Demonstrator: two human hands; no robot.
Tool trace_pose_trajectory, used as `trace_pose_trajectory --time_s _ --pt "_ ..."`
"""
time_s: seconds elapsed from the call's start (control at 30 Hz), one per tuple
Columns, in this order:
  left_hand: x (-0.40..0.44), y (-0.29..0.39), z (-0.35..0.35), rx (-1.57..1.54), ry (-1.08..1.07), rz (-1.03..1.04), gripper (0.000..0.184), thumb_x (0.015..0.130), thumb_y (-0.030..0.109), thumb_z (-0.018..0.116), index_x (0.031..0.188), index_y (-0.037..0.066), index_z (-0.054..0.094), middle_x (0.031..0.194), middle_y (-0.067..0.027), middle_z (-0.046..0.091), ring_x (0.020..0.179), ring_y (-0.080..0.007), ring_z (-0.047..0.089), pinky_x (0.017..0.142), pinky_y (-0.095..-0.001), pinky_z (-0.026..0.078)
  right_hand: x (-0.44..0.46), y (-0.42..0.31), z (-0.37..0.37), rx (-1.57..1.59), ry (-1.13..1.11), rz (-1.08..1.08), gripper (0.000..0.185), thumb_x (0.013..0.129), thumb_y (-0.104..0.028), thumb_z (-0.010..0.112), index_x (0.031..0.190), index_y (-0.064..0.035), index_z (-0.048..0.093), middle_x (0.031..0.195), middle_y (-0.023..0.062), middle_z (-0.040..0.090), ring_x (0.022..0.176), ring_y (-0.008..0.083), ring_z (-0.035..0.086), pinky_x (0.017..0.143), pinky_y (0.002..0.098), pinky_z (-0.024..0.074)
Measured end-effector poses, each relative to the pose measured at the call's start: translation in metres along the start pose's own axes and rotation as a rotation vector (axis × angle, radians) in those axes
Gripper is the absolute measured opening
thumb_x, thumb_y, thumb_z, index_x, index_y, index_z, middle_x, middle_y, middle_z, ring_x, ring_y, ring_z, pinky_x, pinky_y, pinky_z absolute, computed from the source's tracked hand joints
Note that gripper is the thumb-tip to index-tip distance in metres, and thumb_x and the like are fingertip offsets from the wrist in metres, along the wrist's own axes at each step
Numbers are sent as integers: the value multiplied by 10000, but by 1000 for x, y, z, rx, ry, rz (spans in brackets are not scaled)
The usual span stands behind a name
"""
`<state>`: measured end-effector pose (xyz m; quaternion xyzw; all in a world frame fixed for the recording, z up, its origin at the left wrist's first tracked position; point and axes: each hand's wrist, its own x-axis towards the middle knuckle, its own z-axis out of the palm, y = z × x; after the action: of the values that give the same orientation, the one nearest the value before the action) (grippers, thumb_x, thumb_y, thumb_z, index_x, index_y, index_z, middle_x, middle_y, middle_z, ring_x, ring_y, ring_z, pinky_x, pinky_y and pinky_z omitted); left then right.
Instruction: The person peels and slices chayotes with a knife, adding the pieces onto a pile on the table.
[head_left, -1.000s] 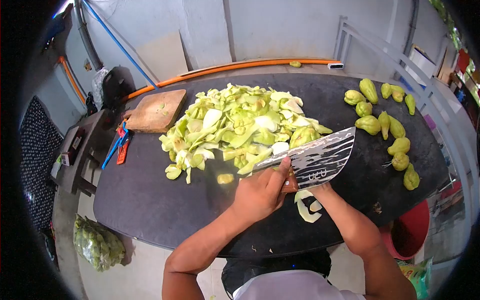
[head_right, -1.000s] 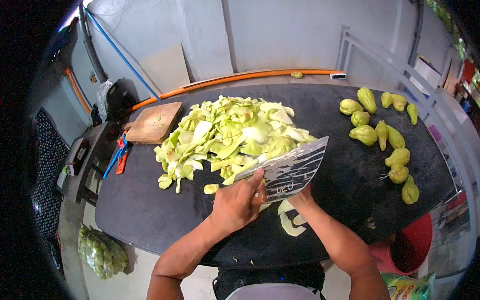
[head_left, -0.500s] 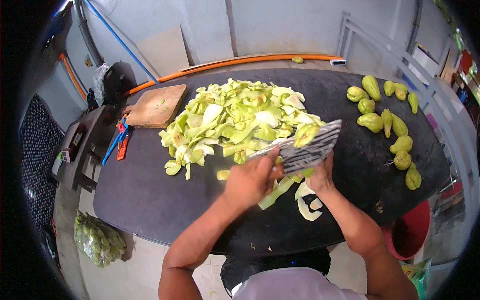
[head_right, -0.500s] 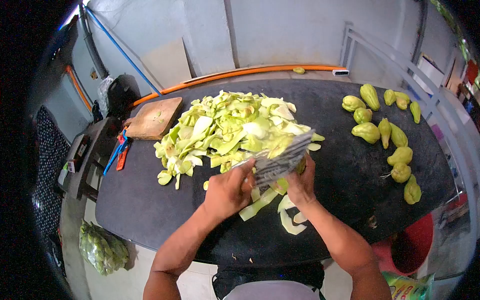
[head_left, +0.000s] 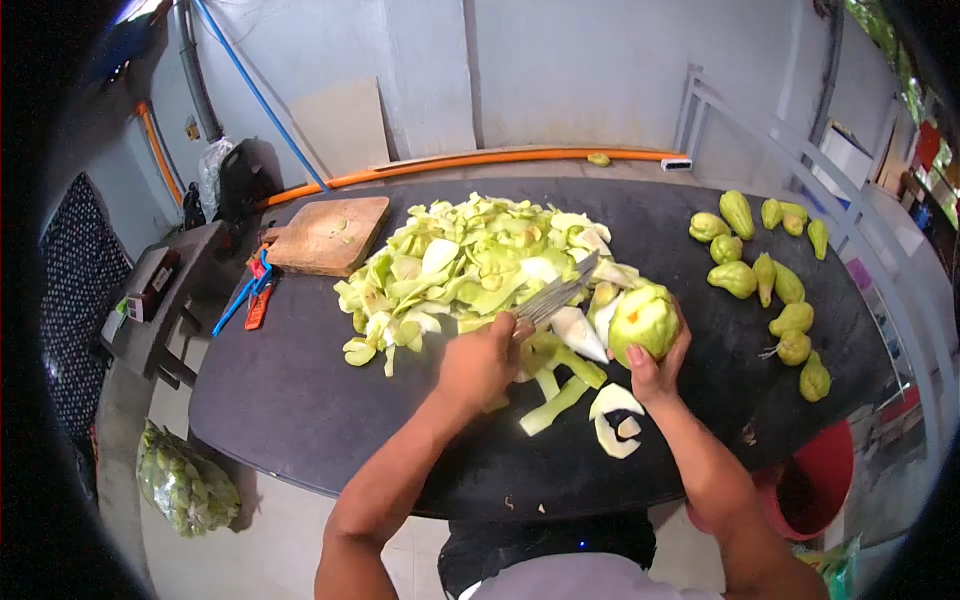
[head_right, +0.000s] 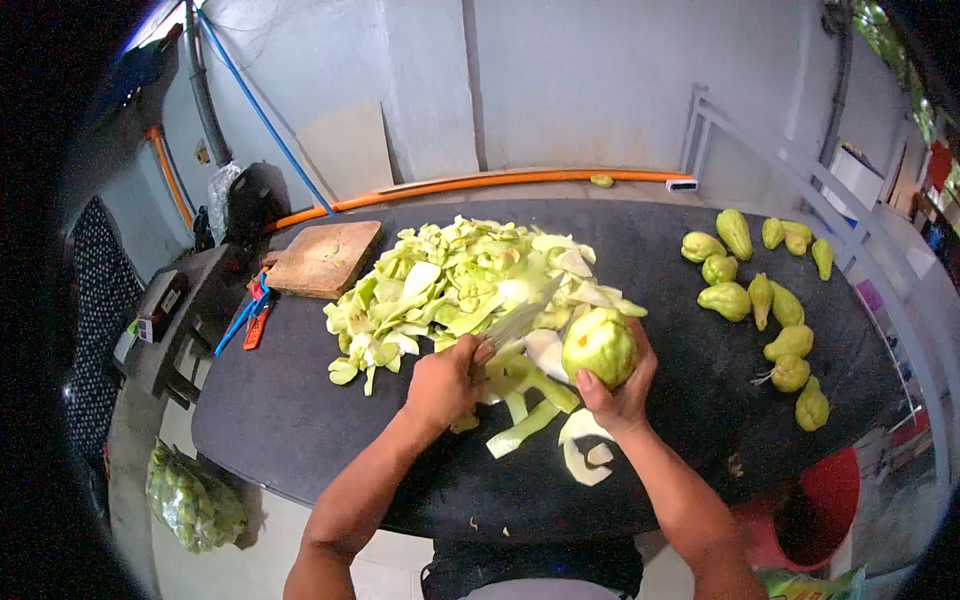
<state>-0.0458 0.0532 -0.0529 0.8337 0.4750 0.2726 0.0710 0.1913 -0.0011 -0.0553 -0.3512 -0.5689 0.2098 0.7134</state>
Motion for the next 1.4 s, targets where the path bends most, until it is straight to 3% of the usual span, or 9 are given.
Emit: trace_pose_trajectory --time_s 0.23,0.37,0.57,0.77,0.87,0.93,1.07,1.2,1.4 --pt "-9 16 -7 -99 90 71 305 909 151 658 1198 74 601 783 -199 676 711 -409 683 623 -483 552 16 -6 -6 -3 -239 494 604 783 -389 791 1196 16 615 1025 91 674 950 165 646 870 325 513" --pt "-19 36 -14 -96 190 393 517 820 89 720 1314 20 583 787 -110 662 675 -309 678 589 -411 546 11 8 -13 -224 -292 423 645 847 -473 755 1245 13 606 1148 128 686 1064 249 655 956 381 504" --pt "-22 43 -16 -71 190 497 687 723 100 753 1377 15 560 749 -55 582 639 -247 644 539 -376 521 -23 85 -40 -499 -352 193 541 1027 -273 596 1488 -59 411 1388 127 538 1217 213 566 1049 399 497" --pt "-23 38 -14 -44 134 445 554 810 118 728 1336 18 587 774 -85 620 660 -271 659 566 -394 534 -5 43 -31 -468 -355 52 576 907 -353 717 1351 -36 530 1246 127 624 1115 231 630 985 397 508" --pt "-12 14 -7 -52 130 256 358 910 151 680 1248 49 621 825 -138 681 720 -326 696 615 -429 556 17 -15 -4 -260 -267 155 602 743 -457 811 1069 29 670 940 104 705 842 194 692 794 331 553" --pt "-5 -3 -7 -51 52 68 253 927 161 669 1157 65 626 842 -196 695 756 -398 702 653 -454 568 13 -16 -2 -144 -250 118 585 741 -419 807 1065 46 661 942 112 692 862 170 676 797 310 542" --pt "-13 23 -7 -231 115 131 239 924 106 656 1151 36 628 802 -209 675 701 -395 689 639 -451 555 9 3 -3 -103 -90 302 599 769 -410 805 1146 19 626 964 76 681 908 151 662 814 294 530" --pt "-20 54 -16 -259 129 327 422 864 18 690 1277 -1 608 794 -191 666 675 -342 690 612 -397 552 0 17 3 -151 -11 64 786 823 -687 720 1178 3 593 1030 89 691 961 192 678 860 346 528" --pt "-24 54 -17 -248 144 393 483 817 -11 706 1288 -11 597 823 -169 677 682 -322 695 621 -387 557 -23 76 -13 -362 -88 40 631 943 -530 606 1244 24 560 1108 150 676 1038 261 670 904 413 518"
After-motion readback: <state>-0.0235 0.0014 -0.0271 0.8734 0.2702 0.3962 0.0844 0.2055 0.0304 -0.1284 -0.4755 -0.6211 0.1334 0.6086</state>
